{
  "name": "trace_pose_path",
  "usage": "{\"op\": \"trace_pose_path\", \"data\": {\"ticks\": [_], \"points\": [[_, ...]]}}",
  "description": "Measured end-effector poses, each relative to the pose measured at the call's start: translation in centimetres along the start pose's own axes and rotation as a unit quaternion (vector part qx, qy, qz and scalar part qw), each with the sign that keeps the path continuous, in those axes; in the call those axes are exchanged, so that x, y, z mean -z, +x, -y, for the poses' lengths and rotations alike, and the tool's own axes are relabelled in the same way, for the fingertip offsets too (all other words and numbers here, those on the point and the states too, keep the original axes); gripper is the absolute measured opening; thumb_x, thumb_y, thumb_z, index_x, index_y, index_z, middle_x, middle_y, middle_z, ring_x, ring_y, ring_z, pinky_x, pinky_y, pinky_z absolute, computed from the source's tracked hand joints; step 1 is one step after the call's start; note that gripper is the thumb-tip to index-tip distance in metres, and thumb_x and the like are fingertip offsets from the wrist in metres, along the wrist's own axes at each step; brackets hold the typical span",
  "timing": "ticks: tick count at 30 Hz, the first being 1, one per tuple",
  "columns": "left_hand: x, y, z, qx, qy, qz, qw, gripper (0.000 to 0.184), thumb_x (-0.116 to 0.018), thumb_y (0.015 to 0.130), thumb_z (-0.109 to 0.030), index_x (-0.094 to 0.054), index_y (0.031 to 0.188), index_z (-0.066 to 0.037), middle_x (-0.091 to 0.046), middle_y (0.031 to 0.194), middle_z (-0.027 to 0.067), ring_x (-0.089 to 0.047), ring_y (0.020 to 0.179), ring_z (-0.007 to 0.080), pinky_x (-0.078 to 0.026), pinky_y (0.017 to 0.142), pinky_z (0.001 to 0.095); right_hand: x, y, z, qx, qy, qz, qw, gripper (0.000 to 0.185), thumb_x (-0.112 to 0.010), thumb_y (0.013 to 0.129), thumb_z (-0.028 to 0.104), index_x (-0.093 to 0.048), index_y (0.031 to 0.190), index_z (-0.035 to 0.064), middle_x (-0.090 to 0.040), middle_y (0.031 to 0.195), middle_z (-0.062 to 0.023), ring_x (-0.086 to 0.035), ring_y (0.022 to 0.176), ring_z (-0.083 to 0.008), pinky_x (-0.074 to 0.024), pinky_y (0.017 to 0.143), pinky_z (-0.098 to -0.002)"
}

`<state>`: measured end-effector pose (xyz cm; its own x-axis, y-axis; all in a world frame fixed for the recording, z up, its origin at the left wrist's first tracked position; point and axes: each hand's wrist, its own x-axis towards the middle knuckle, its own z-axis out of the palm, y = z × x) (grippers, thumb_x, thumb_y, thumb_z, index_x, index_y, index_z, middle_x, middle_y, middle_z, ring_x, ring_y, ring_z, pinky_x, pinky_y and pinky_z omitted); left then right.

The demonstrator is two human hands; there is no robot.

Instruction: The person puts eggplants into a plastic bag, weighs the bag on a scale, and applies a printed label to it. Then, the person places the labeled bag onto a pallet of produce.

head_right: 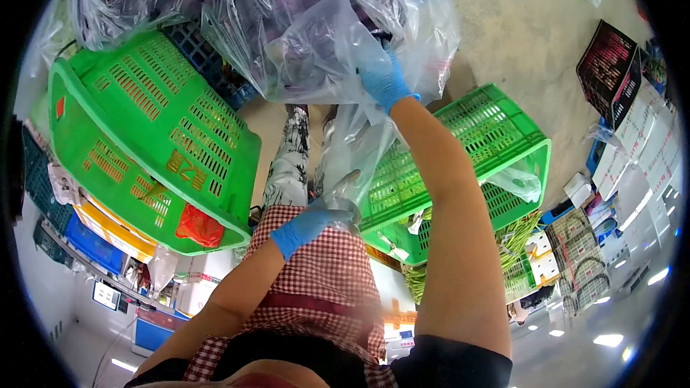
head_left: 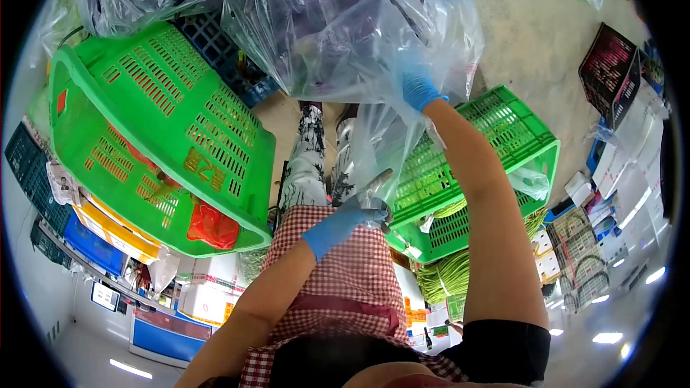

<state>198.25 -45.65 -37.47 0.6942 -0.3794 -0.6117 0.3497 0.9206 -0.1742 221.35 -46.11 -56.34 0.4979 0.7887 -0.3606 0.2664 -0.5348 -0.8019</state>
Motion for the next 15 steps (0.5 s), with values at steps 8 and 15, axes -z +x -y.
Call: {"op": "trace_pose_path", "data": {"ticks": [8,15], "points": [[0.8,-0.3,0.9,-0.001,0.021,-0.032,0.999,0.076,-0.057,0.079,-0.007,-0.011,0.139,-0.013,-0.06,0.084,0.0126,-0.061,0.075,0.0224,-0.051,0.068,0.0338,2.6,2.5,0.7,0.23,-0.488,0.096,0.837,0.026,-0.052,0.079,0.017,-0.055,0.104,0.0101,-0.055,0.099,-0.0099,-0.052,0.098,-0.0248,-0.0378,0.087,-0.0381],[0.6,-0.3,0.8,0.002,0.022,-0.05,0.999,0.072,-0.055,0.08,-0.006,-0.013,0.138,-0.01,-0.06,0.083,0.0119,-0.061,0.074,0.0227,-0.051,0.065,0.0337,8.6,4.2,8.0,0.249,-0.513,0.002,0.821,0.023,-0.051,0.075,0.014,-0.061,0.095,0.0107,-0.059,0.093,-0.0096,-0.054,0.095,-0.0261,-0.0443,0.076,-0.0349]]}}
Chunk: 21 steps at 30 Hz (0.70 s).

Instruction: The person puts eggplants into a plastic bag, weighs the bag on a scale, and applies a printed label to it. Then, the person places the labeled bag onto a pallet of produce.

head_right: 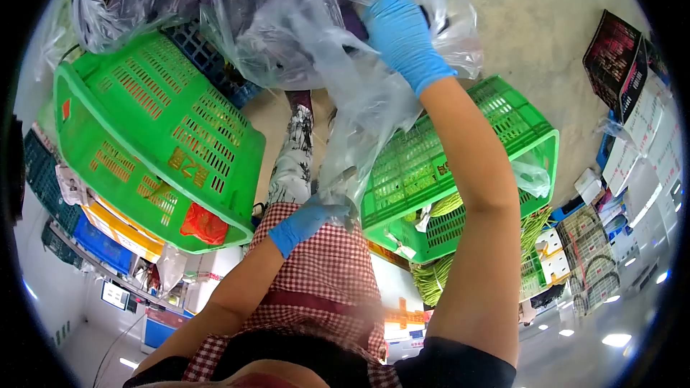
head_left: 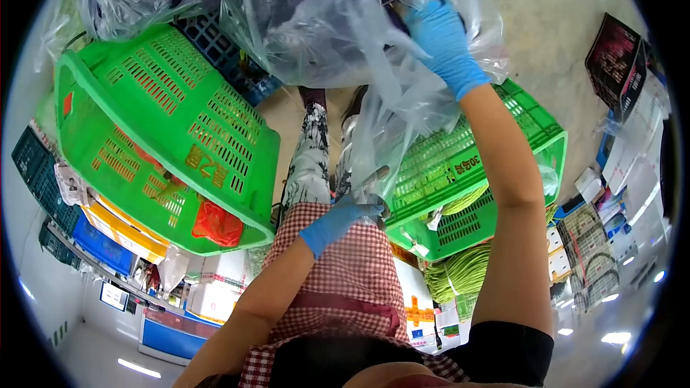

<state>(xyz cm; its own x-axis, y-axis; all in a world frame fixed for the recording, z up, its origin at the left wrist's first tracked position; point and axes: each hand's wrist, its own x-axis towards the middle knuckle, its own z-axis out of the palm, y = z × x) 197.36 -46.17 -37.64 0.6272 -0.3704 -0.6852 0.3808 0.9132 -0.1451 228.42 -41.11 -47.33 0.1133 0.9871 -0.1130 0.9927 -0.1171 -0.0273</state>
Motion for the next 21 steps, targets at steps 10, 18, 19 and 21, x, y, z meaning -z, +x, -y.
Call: {"op": "trace_pose_path", "data": {"ticks": [10,18,19,21], "points": [[0.1,-1.5,-1.0,-0.038,0.004,-0.065,0.997,0.036,-0.053,0.08,-0.004,-0.044,0.115,0.001,-0.06,0.082,0.0101,-0.059,0.076,0.0203,-0.047,0.074,0.031,12.9,-12.3,-2.2,-0.424,0.349,0.014,0.835,0.051,-0.067,0.057,0.005,-0.056,0.107,0.0051,-0.06,0.093,-0.0112,-0.059,0.086,-0.0219,-0.0447,0.08,-0.0308],[-0.8,-1.3,-2.1,-0.081,-0.045,-0.044,0.995,0.082,-0.056,0.076,0.002,-0.008,0.14,-0.019,-0.058,0.091,0.0135,-0.059,0.081,0.0229,-0.048,0.077,0.0341,11.3,-13.6,4.6,-0.327,0.851,-0.267,0.311,0.059,-0.07,0.064,0.01,-0.047,0.118,0.0064,-0.048,0.119,-0.0104,-0.044,0.114,-0.0255,-0.0299,0.101,-0.0432],[-0.9,-1.4,-1.9,-0.074,-0.05,-0.05,0.995,0.08,-0.056,0.076,0.003,-0.012,0.138,-0.019,-0.057,0.094,0.0142,-0.058,0.084,0.0242,-0.047,0.08,0.0355,9.6,-14.7,6.2,-0.346,0.829,-0.235,0.372,0.062,-0.069,0.061,0.008,-0.045,0.118,0.0045,-0.052,0.114,-0.011,-0.046,0.112,-0.024,-0.0313,0.1,-0.0395],[-0.7,-1.5,-1.7,-0.066,-0.058,-0.059,0.994,0.075,-0.055,0.075,0.004,-0.02,0.136,-0.019,-0.054,0.1,0.0157,-0.056,0.09,0.0268,-0.045,0.084,0.0382,8.8,-15.5,9.4,-0.433,0.821,-0.162,0.336,0.064,-0.069,0.054,0.001,-0.048,0.114,0.0029,-0.053,0.109,-0.0077,-0.05,0.102,-0.0187,-0.0345,0.097,-0.0342]]}}
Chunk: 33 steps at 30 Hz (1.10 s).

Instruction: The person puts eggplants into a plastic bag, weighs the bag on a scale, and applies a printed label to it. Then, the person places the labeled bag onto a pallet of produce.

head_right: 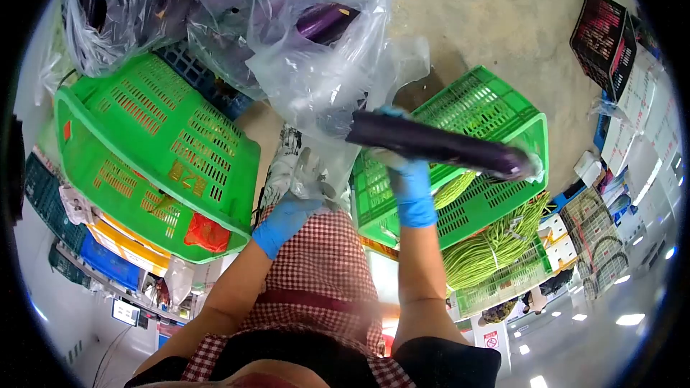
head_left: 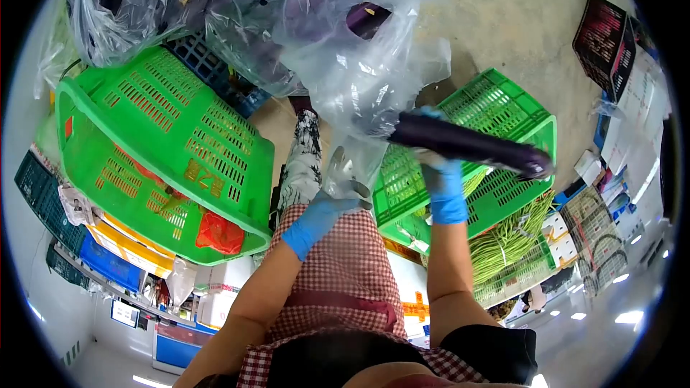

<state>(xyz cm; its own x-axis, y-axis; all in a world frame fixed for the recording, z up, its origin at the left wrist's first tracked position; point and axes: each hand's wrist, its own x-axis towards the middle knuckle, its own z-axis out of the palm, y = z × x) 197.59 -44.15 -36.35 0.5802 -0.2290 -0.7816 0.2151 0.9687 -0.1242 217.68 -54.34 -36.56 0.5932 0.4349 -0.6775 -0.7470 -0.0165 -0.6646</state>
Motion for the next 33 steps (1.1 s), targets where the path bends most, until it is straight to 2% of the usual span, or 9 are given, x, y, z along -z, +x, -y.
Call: {"op": "trace_pose_path", "data": {"ticks": [8,13,16,19,20,22,26,30,33], "points": [[-1.6,0.0,0.8,0.055,0.165,0.044,0.984,0.084,-0.061,0.072,0.004,-0.012,0.139,-0.013,-0.056,0.097,0.0089,-0.057,0.089,0.02,-0.046,0.082,0.0314,5.6,1.1,-12.7,-0.098,-0.185,-0.069,0.975,0.053,-0.071,0.057,0.001,-0.056,0.109,0.0027,-0.059,0.099,-0.0066,-0.053,0.091,-0.0163,-0.0425,0.084,-0.0293],[0.0,-0.4,1.5,0.045,0.173,0.008,0.984,0.081,-0.062,0.071,0.004,-0.018,0.137,-0.012,-0.057,0.096,0.0107,-0.056,0.09,0.0196,-0.045,0.081,0.03,9.5,6.6,-15.6,-0.016,-0.274,0.078,0.958,0.038,-0.062,0.068,0.001,-0.057,0.105,0.0053,-0.057,0.103,-0.0096,-0.054,0.094,-0.0224,-0.043,0.085,-0.0318],[-0.5,-0.4,0.9,0.032,0.132,0.019,0.991,0.081,-0.062,0.071,0.002,-0.018,0.137,-0.01,-0.058,0.095,0.0122,-0.057,0.09,0.0199,-0.045,0.082,0.0311,9.9,10.8,-12.4,0.132,-0.619,0.217,0.743,0.033,-0.051,0.074,0.009,-0.058,0.107,0.0112,-0.053,0.112,-0.0159,-0.05,0.106,-0.0318,-0.039,0.093,-0.0341],[-1.3,-0.1,0.1,0.023,0.117,0.042,0.992,0.083,-0.062,0.071,0.002,-0.014,0.138,-0.011,-0.058,0.092,0.0125,-0.057,0.088,0.0196,-0.045,0.082,0.0317,13.3,15.0,-14.0,0.096,-0.815,0.241,0.518,0.031,-0.043,0.08,0.015,-0.058,0.107,0.0122,-0.053,0.112,-0.0144,-0.047,0.11,-0.0312,-0.0349,0.097,-0.0385],[-1.0,-0.1,0.3,0.029,0.128,0.045,0.99,0.084,-0.062,0.071,0.002,-0.013,0.138,-0.012,-0.058,0.091,0.0124,-0.057,0.087,0.0194,-0.045,0.082,0.0317,13.5,16.4,-14.4,0.065,-0.897,0.27,0.343,0.035,-0.043,0.081,0.015,-0.056,0.114,0.0123,-0.05,0.119,-0.0138,-0.044,0.114,-0.032,-0.0308,0.099,-0.0432],[-0.5,0.2,1.3,0.048,0.149,0.053,0.986,0.085,-0.062,0.071,0.002,-0.012,0.138,-0.013,-0.058,0.09,0.0121,-0.057,0.087,0.019,-0.045,0.082,0.0316,14.3,16.3,-16.2,0.241,-0.886,0.067,0.389,0.039,-0.042,0.082,0.014,-0.051,0.119,0.0083,-0.044,0.127,-0.0157,-0.039,0.118,-0.0339,-0.0281,0.1,-0.0468],[0.0,0.4,2.6,0.072,0.172,0.061,0.981,0.088,-0.063,0.071,0.001,-0.009,0.139,-0.015,-0.058,0.087,0.0117,-0.058,0.085,0.0182,-0.046,0.081,0.0314,10.2,15.1,-13.9,0.109,-0.906,0.11,0.393,0.043,-0.047,0.077,0.019,-0.051,0.117,0.0033,-0.044,0.122,-0.0189,-0.04,0.116,-0.033,-0.03,0.099,-0.0433],[2.0,0.5,2.6,0.068,0.146,0.042,0.986,0.091,-0.063,0.071,0.001,-0.007,0.14,-0.018,-0.059,0.085,0.0113,-0.058,0.083,0.0174,-0.046,0.081,0.0312,2.6,12.4,-3.7,-0.086,-0.756,0.307,0.572,0.04,-0.058,0.071,0.021,-0.059,0.106,0.003,-0.062,0.095,-0.0164,-0.06,0.09,-0.0285,-0.0458,0.081,-0.0379],[2.3,0.5,3.2,0.071,0.154,0.057,0.984,0.091,-0.063,0.072,0.0,-0.006,0.14,-0.018,-0.059,0.084,0.0101,-0.058,0.082,0.0161,-0.045,0.081,0.0302,-2.1,11.3,4.0,-0.174,-0.318,0.302,0.882,0.03,-0.054,0.072,-0.001,-0.061,0.101,-0.0004,-0.064,0.093,-0.0092,-0.061,0.083,-0.0208,-0.0457,0.08,-0.0304]]}}
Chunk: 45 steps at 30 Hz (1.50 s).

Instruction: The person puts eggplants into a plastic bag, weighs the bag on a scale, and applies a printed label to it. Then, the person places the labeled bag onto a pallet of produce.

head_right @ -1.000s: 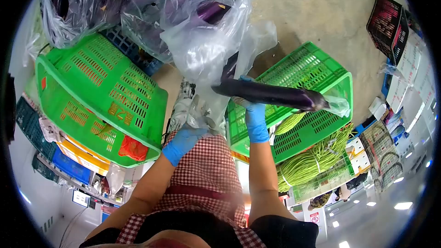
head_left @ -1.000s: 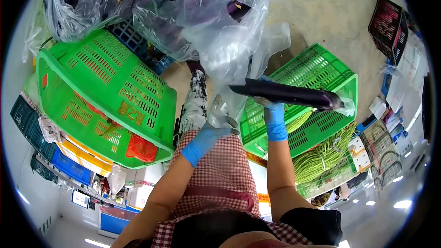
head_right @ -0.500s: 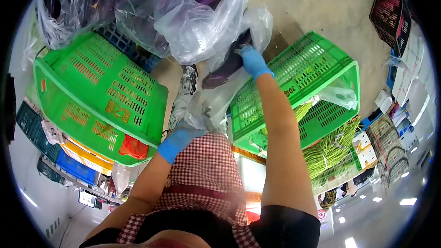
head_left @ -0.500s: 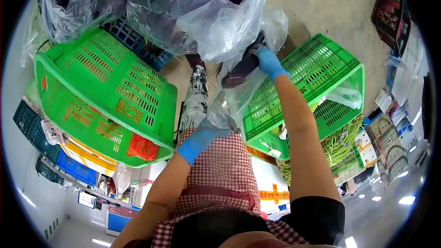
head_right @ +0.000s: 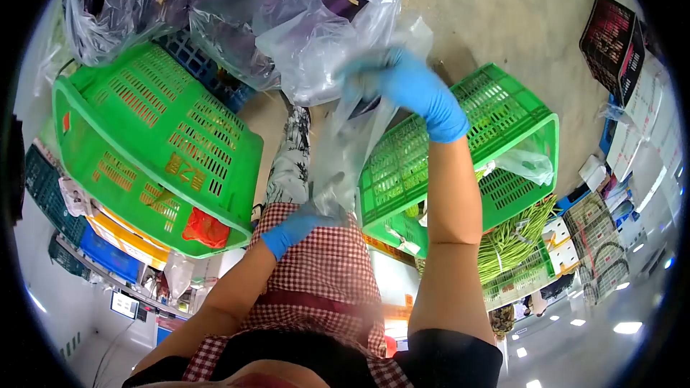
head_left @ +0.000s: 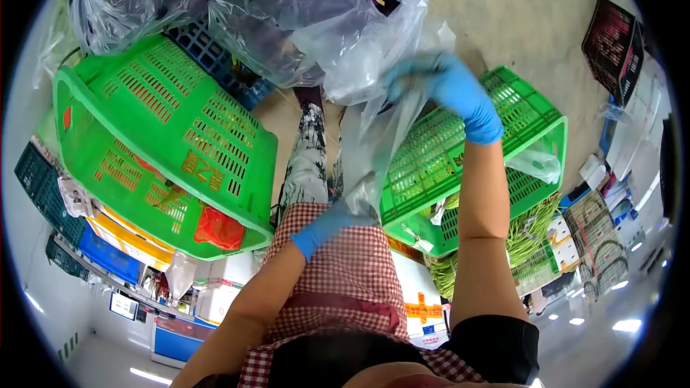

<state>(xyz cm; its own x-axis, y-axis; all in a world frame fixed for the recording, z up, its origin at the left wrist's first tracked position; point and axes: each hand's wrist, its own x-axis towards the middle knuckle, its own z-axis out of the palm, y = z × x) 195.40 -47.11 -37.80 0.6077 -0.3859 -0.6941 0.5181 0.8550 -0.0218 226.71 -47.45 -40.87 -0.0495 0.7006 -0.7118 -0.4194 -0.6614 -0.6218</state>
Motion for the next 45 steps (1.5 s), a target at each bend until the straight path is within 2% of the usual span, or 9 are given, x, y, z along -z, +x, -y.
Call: {"op": "trace_pose_path", "data": {"ticks": [2,5,7,8,11,26,33,39,45], "points": [[-0.8,0.1,0.6,0.002,0.031,0.026,0.999,0.088,-0.064,0.073,-0.002,-0.008,0.14,-0.016,-0.059,0.084,0.0081,-0.057,0.082,0.0142,-0.045,0.081,0.0284,0.1,3.9,1.3,0.198,-0.126,-0.266,0.935,0.028,-0.056,0.074,0.006,-0.061,0.101,0.002,-0.065,0.086,-0.0088,-0.059,0.081,-0.0165,-0.0471,0.073,-0.0291],[-2.7,0.1,-1.2,0.02,0.039,0.002,0.999,0.081,-0.061,0.076,-0.006,-0.011,0.14,-0.013,-0.06,0.089,0.0089,-0.057,0.087,0.0164,-0.042,0.085,0.0282,0.6,13.2,-0.6,-0.002,-0.502,-0.172,0.848,0.03,-0.057,0.071,0.017,-0.061,0.097,0.0022,-0.061,0.095,-0.0178,-0.057,0.09,-0.035,-0.0457,0.078,-0.0407],[-2.8,-0.2,-1.8,0.015,0.054,-0.008,0.998,0.08,-0.061,0.076,-0.007,-0.013,0.139,-0.012,-0.06,0.092,0.0087,-0.057,0.087,0.0159,-0.042,0.085,0.0268,1.7,22.0,-10.6,0.147,-0.613,-0.181,0.755,0.033,-0.055,0.073,0.026,-0.061,0.095,0.0031,-0.06,0.097,-0.0166,-0.058,0.089,-0.0322,-0.0454,0.08,-0.0369],[-2.6,-0.3,-1.6,0.011,0.062,-0.015,0.998,0.079,-0.061,0.076,-0.007,-0.013,0.139,-0.011,-0.06,0.092,0.0087,-0.057,0.087,0.0159,-0.042,0.085,0.0268,-1.2,21.2,-8.3,0.065,-0.825,-0.158,0.538,0.035,-0.054,0.074,0.031,-0.062,0.095,0.0037,-0.06,0.098,-0.0169,-0.058,0.088,-0.0317,-0.0452,0.08,-0.0352],[-2.0,-0.2,-1.0,0.005,0.041,-0.012,0.999,0.079,-0.062,0.076,-0.007,-0.014,0.139,-0.012,-0.059,0.09,0.0079,-0.055,0.084,0.0146,-0.044,0.082,0.0269,-6.9,13.8,-0.5,0.041,-0.541,-0.238,0.806,0.036,-0.054,0.074,0.036,-0.062,0.09,0.0047,-0.06,0.093,-0.0162,-0.058,0.085,-0.03,-0.0448,0.079,-0.0334],[0.3,-0.3,-0.3,-0.02,-0.001,-0.015,1.0,0.081,-0.061,0.076,-0.009,-0.011,0.139,-0.01,-0.061,0.089,0.0116,-0.059,0.085,0.0194,-0.045,0.085,0.0331,-0.2,15.6,-4.6,0.18,-0.707,-0.159,0.665,0.025,-0.057,0.068,0.017,-0.06,0.091,0.0083,-0.06,0.085,-0.0119,-0.059,0.08,-0.0259,-0.0473,0.068,-0.0345],[0.4,-1.1,-1.3,-0.053,-0.072,-0.017,0.996,0.078,-0.056,0.077,-0.002,-0.01,0.14,-0.014,-0.06,0.087,0.0112,-0.06,0.083,0.0211,-0.045,0.084,0.0348,-3.1,-4.8,1.7,-0.081,-0.119,-0.281,0.949,0.046,-0.066,0.065,0.012,-0.053,0.108,-0.0012,-0.06,0.074,-0.0085,-0.057,0.061,-0.0163,-0.0447,0.055,-0.027],[0.0,-0.7,-0.8,-0.065,-0.103,-0.037,0.992,0.079,-0.055,0.078,0.0,-0.007,0.139,-0.015,-0.059,0.093,0.0138,-0.059,0.084,0.0218,-0.047,0.082,0.0334,-7.7,-17.1,-5.3,0.01,0.48,-0.265,0.837,0.058,-0.058,0.069,0.021,-0.039,0.118,-0.0031,-0.053,0.067,-0.0114,-0.05,0.048,-0.0175,-0.0428,0.042,-0.0253],[-0.4,-1.2,-1.9,-0.048,-0.096,-0.089,0.99,0.084,-0.057,0.076,0.002,-0.006,0.14,-0.019,-0.057,0.096,0.0134,-0.059,0.086,0.0226,-0.048,0.082,0.0339,-13.5,-22.8,-13.8,-0.131,0.531,-0.192,0.815,0.069,-0.059,0.061,0.02,-0.037,0.123,-0.0036,-0.054,0.067,-0.0132,-0.051,0.047,-0.0192,-0.044,0.042,-0.0281]]}}
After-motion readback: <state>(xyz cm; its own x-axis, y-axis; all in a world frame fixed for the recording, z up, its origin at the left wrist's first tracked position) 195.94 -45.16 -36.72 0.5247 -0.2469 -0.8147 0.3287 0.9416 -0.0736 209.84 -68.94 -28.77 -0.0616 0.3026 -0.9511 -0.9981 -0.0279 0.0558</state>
